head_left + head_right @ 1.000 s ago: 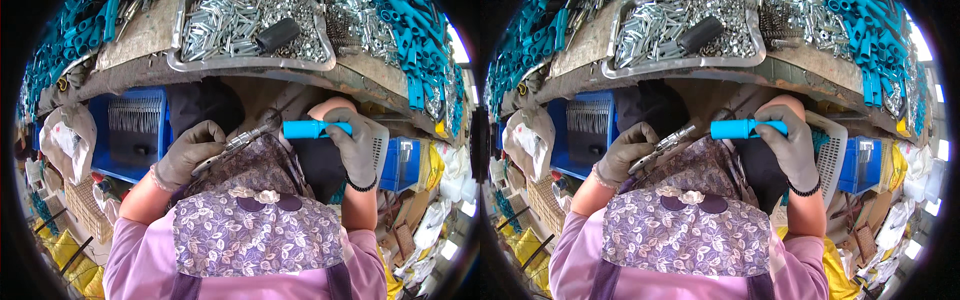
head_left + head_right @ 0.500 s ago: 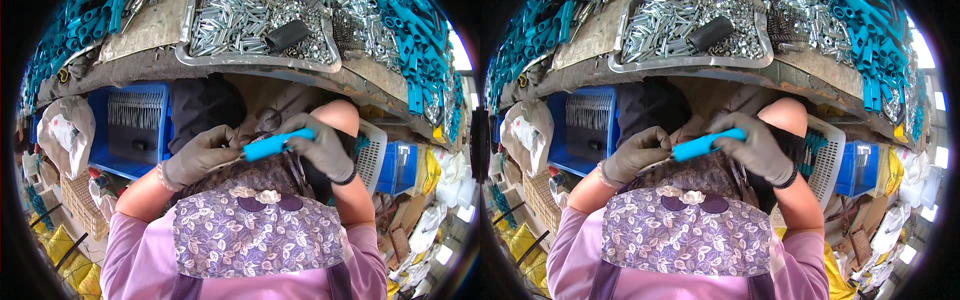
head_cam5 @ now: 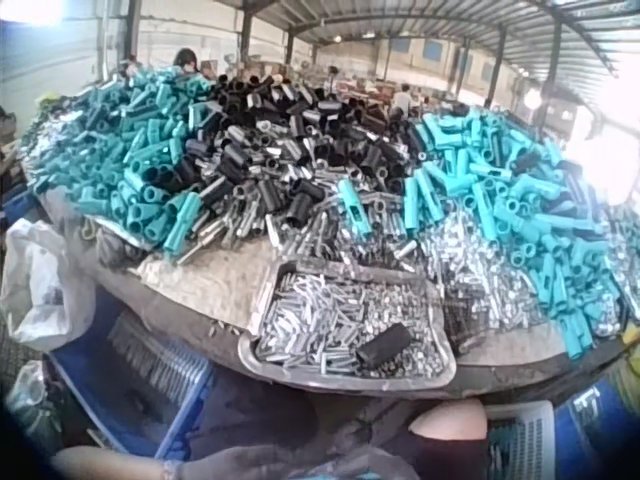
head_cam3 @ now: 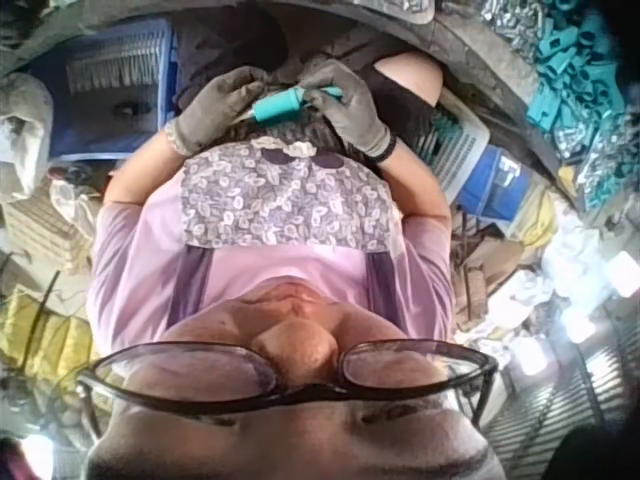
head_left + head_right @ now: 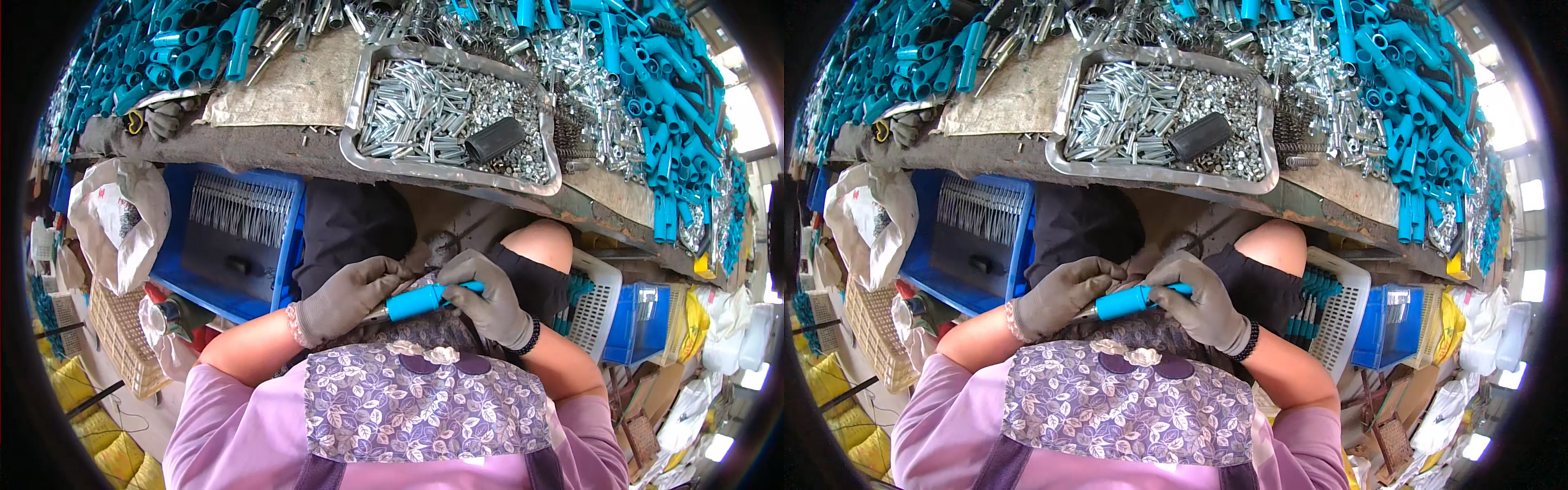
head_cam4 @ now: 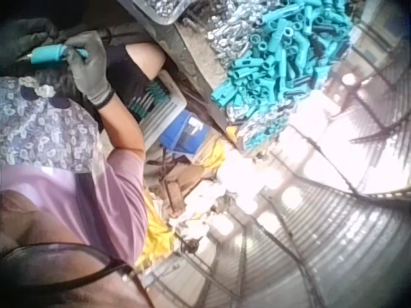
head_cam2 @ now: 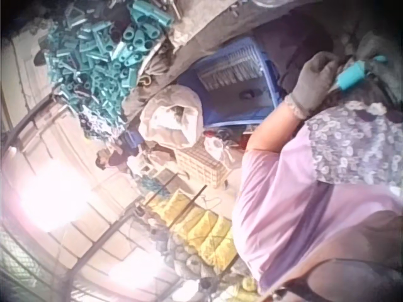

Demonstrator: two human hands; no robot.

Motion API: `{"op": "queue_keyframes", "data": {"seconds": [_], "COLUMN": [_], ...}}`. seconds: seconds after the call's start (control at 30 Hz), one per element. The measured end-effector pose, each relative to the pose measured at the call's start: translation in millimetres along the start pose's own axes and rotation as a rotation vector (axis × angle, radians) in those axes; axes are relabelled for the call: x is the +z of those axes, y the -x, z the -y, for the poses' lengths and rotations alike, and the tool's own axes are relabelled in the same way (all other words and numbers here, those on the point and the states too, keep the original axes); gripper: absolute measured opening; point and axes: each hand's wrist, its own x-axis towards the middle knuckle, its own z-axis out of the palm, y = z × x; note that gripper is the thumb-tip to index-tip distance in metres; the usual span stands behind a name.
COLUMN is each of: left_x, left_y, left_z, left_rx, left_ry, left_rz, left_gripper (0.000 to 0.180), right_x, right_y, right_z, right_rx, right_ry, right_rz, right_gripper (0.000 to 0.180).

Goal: Assembling various metal and plastic mechanical components, including screws and housing pieces, at a factory workbench.

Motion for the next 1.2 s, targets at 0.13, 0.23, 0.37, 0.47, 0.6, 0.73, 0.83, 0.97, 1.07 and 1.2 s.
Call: {"op": "queue_keyframes", "data": {"seconds": [0.13, 0.23, 0.37, 0.47, 0.6, 0.73, 0.83, 0.97, 1.07, 1.2], "left_x": [-2.5, -1.5, 5.6, -4.7, -3.7, 0.4, -4.3, -6.1, -8.2, -1.0], "left_y": [8.2, 8.9, 23.3, 28.3, 30.2, 33.3, 35.5, 30.8, 32.2, 30.6], "left_z": [-2.3, 13.7, 15.1, 14.7, 11.3, 4.3, -0.4, 5.5, -1.3, -14.2], "left_rx": [0.031, 0.161, 0.133, 0.127, 0.070, 0.087, 0.074, 0.111, 0.028, -0.034], "left_ry": [-0.204, 0.054, 0.358, 0.397, 0.407, 0.443, 0.467, 0.456, 0.495, 0.439], "left_rz": [-0.117, 0.048, 0.146, 0.100, 0.009, -0.031, -0.012, -0.035, 0.008, -0.019], "left_gripper": [0.045, 0.057, 0.069, 0.067, 0.061, 0.069, 0.056, 0.049, 0.043, 0.029], "right_x": [13.7, 30.4, 35.5, 22.4, -5.1, -7.7, -11.3, -7.2, 13.0, 35.6], "right_y": [-6.5, -17.2, -44.5, -92.1, -153.6, -182.0, -172.1, -130.0, -84.2, -50.5], "right_z": [-1.0, 1.4, 29.2, 62.5, 82.2, 82.3, 84.0, 93.8, 94.3, 47.7], "right_rx": [0.029, 0.055, -0.103, -0.575, -0.452, -0.247, -0.339, -0.379, 0.037, -0.145], "right_ry": [0.031, 0.072, 0.361, 0.837, 1.196, 1.312, 1.276, 0.901, 0.438, 0.439], "right_rz": [0.041, 0.077, 0.142, 0.025, -0.006, 0.236, 0.075, -0.085, 0.095, -0.038], "right_gripper": [0.010, 0.012, 0.016, 0.022, 0.027, 0.029, 0.027, 0.017, 0.010, 0.012]}}
